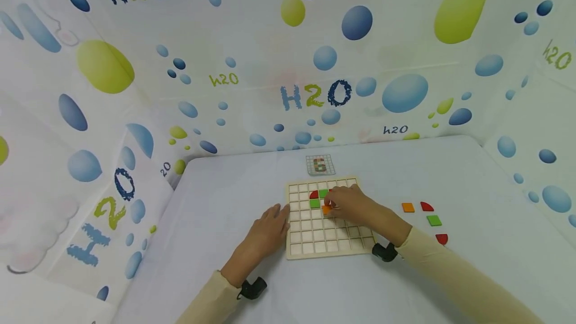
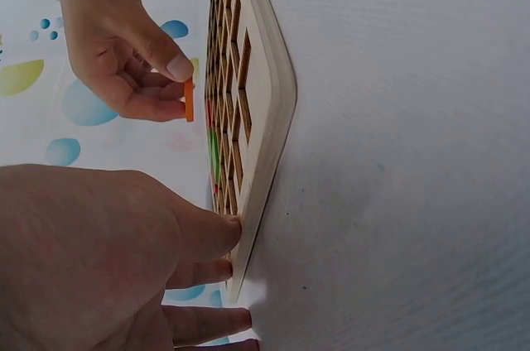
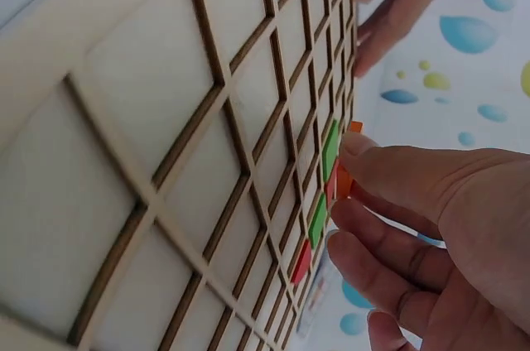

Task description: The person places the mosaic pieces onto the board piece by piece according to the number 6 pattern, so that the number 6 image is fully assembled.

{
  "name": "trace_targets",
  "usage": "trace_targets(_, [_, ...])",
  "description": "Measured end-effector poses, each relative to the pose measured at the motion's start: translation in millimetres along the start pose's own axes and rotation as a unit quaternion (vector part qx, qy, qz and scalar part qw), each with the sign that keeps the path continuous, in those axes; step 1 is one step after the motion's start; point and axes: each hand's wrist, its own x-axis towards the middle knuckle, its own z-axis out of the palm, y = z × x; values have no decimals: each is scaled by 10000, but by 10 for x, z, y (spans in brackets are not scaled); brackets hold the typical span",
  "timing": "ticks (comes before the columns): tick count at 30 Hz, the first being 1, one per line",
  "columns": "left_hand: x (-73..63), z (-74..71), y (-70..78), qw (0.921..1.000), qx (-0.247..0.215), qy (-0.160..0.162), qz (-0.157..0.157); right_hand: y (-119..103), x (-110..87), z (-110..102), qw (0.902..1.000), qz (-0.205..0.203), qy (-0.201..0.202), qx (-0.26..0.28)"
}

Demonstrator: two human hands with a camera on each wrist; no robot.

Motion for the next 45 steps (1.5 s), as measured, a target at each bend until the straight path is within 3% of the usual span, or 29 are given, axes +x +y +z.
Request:
trace_targets(11, [-7,14,4,10000,12,20,-2,-219,86,91,9998,97,-18,-201])
trace_targets(31, [3,4,-2,10000,-45,-48,-48,-255,88,186,9946,-419,570,-756])
trace_targets(45, [9,11,-2,9997,213,-46,-74,-282,131,226,9975,-126,324,-615])
